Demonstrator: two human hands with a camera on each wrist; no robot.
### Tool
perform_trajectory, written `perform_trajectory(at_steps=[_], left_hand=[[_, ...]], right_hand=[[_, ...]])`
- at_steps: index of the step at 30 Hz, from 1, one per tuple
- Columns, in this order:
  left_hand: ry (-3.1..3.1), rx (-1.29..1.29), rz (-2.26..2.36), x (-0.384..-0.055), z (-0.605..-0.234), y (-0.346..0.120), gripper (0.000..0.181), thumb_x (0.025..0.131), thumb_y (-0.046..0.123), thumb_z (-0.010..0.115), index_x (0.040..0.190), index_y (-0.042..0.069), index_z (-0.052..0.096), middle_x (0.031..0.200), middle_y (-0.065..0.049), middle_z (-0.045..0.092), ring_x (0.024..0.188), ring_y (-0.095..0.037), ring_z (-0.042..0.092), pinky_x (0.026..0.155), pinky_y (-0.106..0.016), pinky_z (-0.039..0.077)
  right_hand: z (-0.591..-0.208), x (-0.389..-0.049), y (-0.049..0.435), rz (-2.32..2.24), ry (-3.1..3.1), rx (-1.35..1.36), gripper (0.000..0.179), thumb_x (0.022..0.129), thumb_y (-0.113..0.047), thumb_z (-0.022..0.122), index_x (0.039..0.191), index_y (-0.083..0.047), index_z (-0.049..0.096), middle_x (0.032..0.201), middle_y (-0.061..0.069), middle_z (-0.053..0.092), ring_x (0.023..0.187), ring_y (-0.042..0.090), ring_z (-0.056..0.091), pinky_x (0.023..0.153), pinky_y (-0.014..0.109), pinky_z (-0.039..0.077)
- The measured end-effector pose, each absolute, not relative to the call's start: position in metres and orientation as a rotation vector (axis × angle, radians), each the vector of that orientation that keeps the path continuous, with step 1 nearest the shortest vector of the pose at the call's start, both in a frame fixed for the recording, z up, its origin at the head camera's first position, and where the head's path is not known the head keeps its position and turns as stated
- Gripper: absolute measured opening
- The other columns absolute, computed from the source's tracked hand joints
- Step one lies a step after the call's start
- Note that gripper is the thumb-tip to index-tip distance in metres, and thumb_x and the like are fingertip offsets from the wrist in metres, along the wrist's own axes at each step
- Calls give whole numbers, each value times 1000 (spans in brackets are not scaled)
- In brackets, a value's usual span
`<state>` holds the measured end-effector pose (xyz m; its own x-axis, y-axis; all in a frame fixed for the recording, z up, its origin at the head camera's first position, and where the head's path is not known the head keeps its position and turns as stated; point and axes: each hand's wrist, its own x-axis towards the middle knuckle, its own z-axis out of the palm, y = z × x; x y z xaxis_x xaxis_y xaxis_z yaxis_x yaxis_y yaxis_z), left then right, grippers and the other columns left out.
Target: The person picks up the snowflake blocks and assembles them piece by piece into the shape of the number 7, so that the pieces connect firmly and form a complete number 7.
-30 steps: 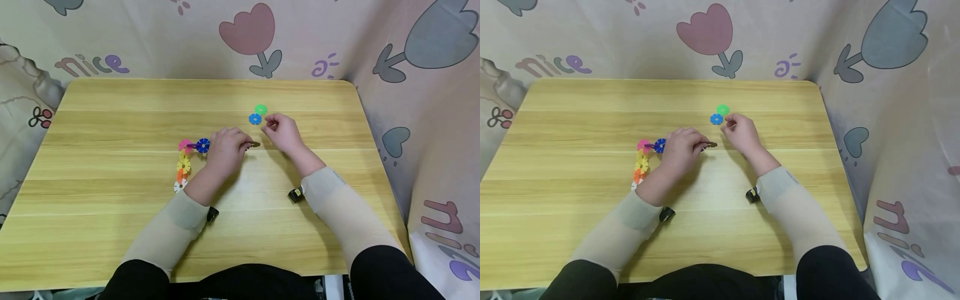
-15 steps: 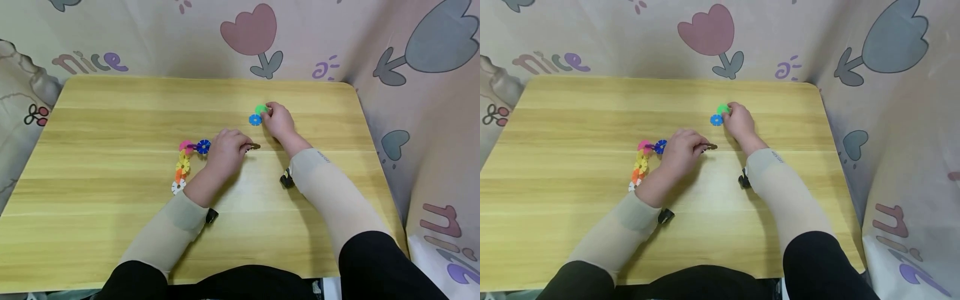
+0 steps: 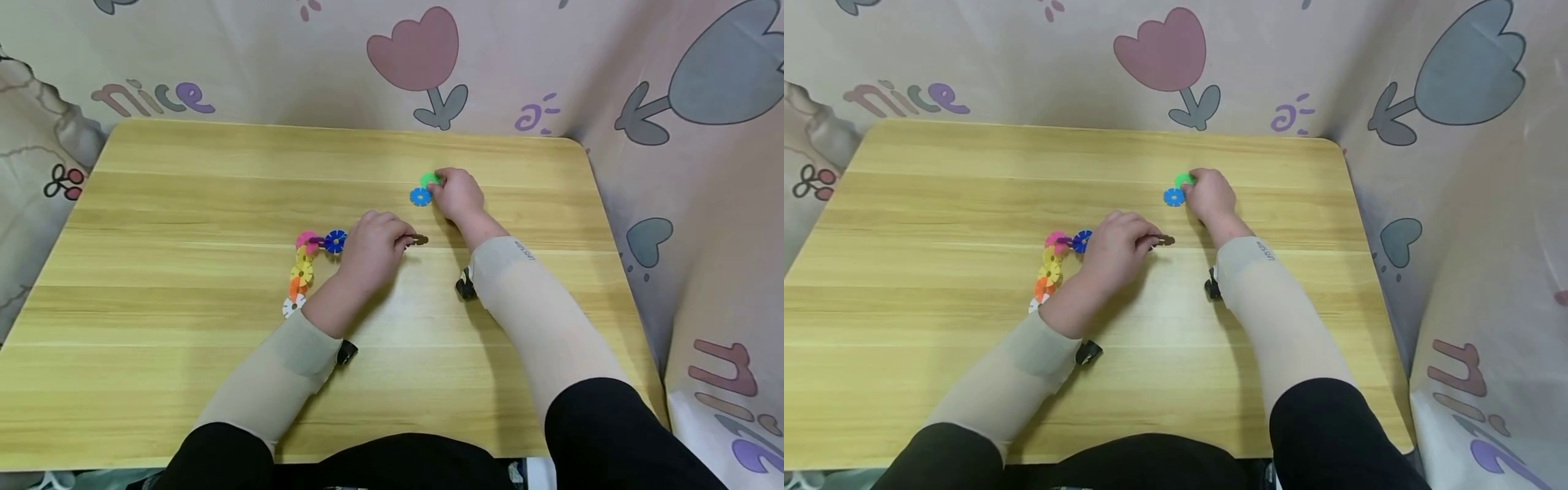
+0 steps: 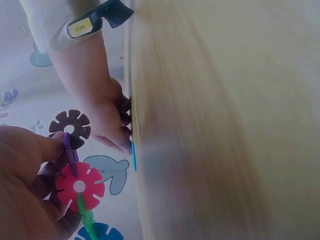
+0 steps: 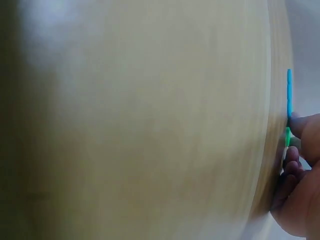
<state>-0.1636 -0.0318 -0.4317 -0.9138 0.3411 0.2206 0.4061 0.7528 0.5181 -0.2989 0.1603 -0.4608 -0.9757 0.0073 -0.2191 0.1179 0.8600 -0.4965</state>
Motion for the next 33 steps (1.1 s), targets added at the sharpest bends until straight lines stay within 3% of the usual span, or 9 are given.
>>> perform_trajectory(at_steps=[3,11,19,26,33], left_hand=[[-2842,-602,-872,-164,-432,-30,12,104,19,71,107,15,82,108,1,76,95,-23,60,86,-39,49],[-2863,-593,-864,-163,-429,-30,12,104,20,71,107,15,82,109,1,76,95,-23,60,85,-39,49],[-2869,-587,-833,-163,-429,-30,12,104,20,71,108,15,82,110,0,76,96,-23,61,86,-39,50],[-2889,-581,-803,-162,-428,-28,12,103,19,71,109,14,81,110,0,76,95,-23,60,85,-38,50],[-2886,-574,-792,-163,-425,-28,12,103,19,71,109,13,80,110,-1,75,96,-23,60,85,-38,50]], right_hand=[[-460,-298,161,-783,2822,103,51,109,-36,62,153,-12,56,150,7,60,141,29,53,114,46,43],[-461,-295,165,-1077,2790,204,41,104,-26,70,139,-6,60,126,9,61,115,25,56,104,39,46],[-467,-282,172,-1570,2781,187,17,102,-7,71,115,3,67,97,7,57,92,19,52,82,27,45],[-457,-254,184,-1731,2678,77,21,99,-3,74,118,5,74,92,6,64,84,13,57,74,20,50],[-451,-220,192,-1813,2650,-25,18,95,-5,80,110,5,78,87,6,70,78,12,59,69,19,51]])
